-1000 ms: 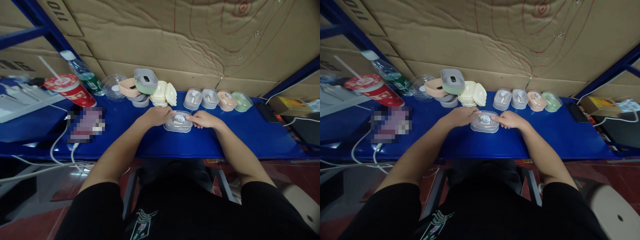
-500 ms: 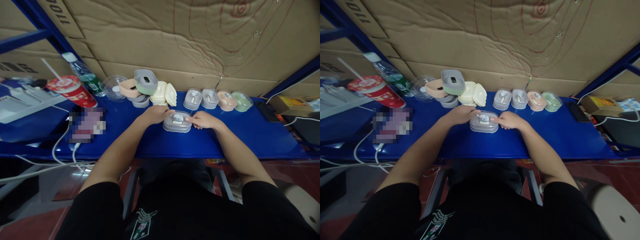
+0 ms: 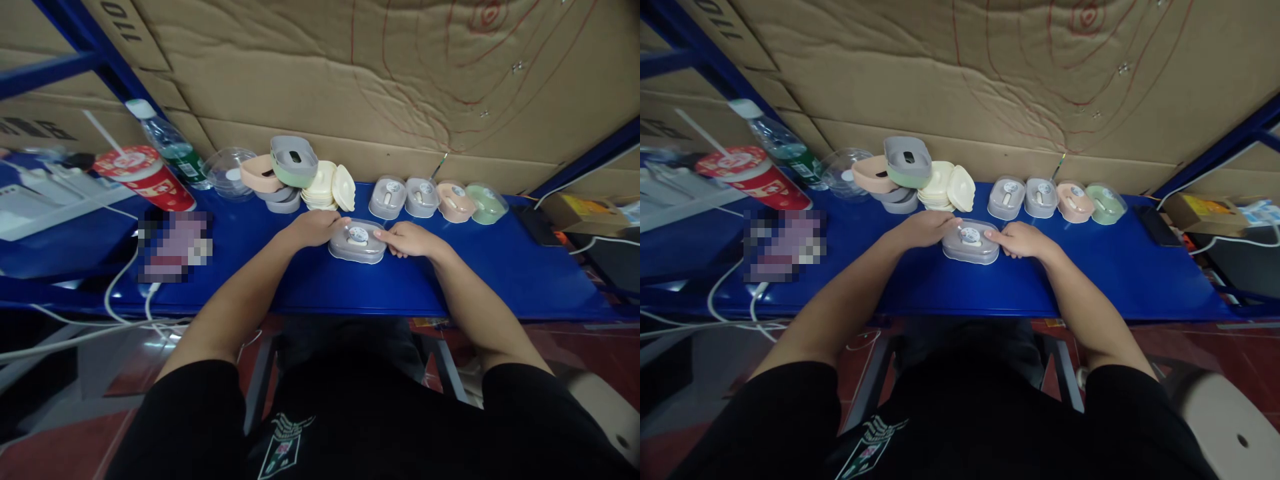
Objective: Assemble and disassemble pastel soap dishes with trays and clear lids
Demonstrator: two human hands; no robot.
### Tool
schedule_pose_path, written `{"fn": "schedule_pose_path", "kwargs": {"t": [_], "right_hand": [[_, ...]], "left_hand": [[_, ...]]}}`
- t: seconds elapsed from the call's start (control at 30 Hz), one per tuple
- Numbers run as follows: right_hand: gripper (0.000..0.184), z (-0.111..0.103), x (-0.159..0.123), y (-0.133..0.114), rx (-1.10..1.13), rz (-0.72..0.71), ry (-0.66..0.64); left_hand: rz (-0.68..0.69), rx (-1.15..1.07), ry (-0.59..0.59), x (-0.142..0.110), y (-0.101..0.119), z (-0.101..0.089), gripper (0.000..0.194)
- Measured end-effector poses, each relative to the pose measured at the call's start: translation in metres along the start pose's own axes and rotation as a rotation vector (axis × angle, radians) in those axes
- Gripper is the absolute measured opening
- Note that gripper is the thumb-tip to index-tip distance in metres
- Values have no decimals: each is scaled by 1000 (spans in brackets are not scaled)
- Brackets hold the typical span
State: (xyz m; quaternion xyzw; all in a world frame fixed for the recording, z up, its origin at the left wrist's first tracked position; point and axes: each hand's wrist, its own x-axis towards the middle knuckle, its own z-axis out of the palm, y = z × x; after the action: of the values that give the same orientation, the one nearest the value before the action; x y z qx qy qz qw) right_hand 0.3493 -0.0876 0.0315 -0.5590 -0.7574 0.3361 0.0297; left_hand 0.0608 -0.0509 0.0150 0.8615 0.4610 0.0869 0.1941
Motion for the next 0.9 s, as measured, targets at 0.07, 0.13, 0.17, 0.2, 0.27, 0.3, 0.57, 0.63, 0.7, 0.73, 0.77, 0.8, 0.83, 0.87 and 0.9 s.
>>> {"fn": "schedule_pose_path", "kwargs": {"t": [0.07,0.13,0.17,0.2,0.27,0.3,0.57,0.63,0.7,0.73,0.77,0.8,0.83,0.87,0.9], "right_hand": [[90,0,2,4,14,-4,-21],[90,-1,4,8,34,-11,-69],[90,-2,4,10,48,-13,-99],[90,-3,5,12,64,-15,-127],[90,-5,5,14,91,-21,-168],[90,-6,4,15,99,-22,-175],[68,-8,2,13,-50,-57,269],[56,-3,2,8,-97,-228,464],[56,5,2,3,-115,-450,517],[63,9,3,0,-128,-548,494],[70,13,3,-2,-144,-620,451],[75,17,4,-4,-162,-664,400],[78,19,5,-5,-179,-685,351],[78,21,6,-4,-191,-690,310],[76,22,7,-3,-198,-684,281]], "left_hand": [[-4,-3,10,2,0,1,58],[-9,-3,21,3,1,2,58],[-10,-2,28,4,1,3,58],[-9,0,34,5,1,4,59],[-6,6,35,7,2,5,61],[-8,11,36,7,3,6,61],[-31,-79,32,10,7,10,62],[-19,-127,70,10,7,11,57],[-32,-148,103,10,9,13,51],[-47,-152,108,10,10,13,50],[-64,-150,105,10,11,13,49],[-80,-144,100,9,12,13,49],[-92,-136,98,9,12,13,49],[-99,-125,100,9,13,13,50],[-102,-111,102,9,14,13,50]]}}
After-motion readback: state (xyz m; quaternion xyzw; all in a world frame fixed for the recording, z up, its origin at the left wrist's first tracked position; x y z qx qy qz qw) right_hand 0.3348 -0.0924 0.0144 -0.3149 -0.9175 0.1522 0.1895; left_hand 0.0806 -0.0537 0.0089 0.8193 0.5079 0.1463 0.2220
